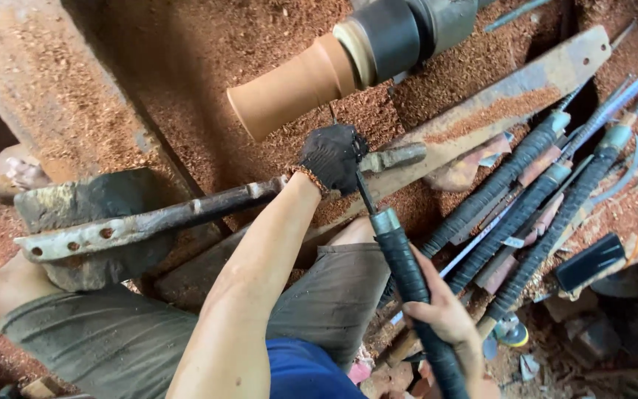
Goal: Using a wood lathe and chisels to shape and carve a spinning wooden vessel.
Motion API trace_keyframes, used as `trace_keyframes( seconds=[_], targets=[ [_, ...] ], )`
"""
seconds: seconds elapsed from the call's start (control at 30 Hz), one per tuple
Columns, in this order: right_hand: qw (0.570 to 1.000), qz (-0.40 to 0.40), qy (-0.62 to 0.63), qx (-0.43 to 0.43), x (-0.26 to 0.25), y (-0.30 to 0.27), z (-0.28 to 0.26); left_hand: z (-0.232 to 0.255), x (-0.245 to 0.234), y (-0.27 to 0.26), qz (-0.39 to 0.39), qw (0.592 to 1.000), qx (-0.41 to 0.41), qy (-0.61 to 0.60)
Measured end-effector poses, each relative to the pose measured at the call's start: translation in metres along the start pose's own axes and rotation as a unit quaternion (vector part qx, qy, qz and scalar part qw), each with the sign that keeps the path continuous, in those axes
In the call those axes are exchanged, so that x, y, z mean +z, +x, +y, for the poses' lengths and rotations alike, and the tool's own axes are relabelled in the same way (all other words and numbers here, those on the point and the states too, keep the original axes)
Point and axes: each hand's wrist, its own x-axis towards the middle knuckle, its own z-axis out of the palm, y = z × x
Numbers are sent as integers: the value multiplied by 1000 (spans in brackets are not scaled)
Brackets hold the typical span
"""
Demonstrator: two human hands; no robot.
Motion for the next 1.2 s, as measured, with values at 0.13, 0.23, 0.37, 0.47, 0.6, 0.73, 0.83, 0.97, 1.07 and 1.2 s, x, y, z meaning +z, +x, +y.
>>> trace_keyframes(
  seconds=[0.13, 0.23, 0.37, 0.47, 0.6, 0.73, 0.83, 0.97, 1.07, 1.2],
  targets=[
    [996, 13, 59, -62, 16, -2, 22, -5, 5, 11, -10, 999, 27, 19],
    [997, 43, 50, -47, 27, -6, 22, -6, 8, 13, -43, 999, 19, 17],
    [996, 44, 54, -50, 30, -4, 28, -6, 10, 17, 36, 998, 39, 16],
    [995, 24, 67, -68, 29, -4, 33, -6, 8, 9, -9, 995, 62, 79],
    [992, 16, 98, -75, 33, -5, 26, -2, 0, 10, -23, 999, 27, 31],
    [991, -3, 109, -76, 29, -3, 26, 0, -1, 10, -44, 996, 16, 80],
    [995, 1, 54, -79, 22, -1, 24, 0, -2, 11, -57, 997, -3, 44],
    [997, 4, -6, -75, 6, 0, 21, 1, -3, 9, -69, 995, -3, 72],
    [998, -7, -8, -59, -2, -1, 11, 0, -1, 2, -39, 997, 9, 63],
    [999, -21, -15, -39, -15, 0, 2, -2, 5, -1, 30, 999, 7, 23]
  ],
)
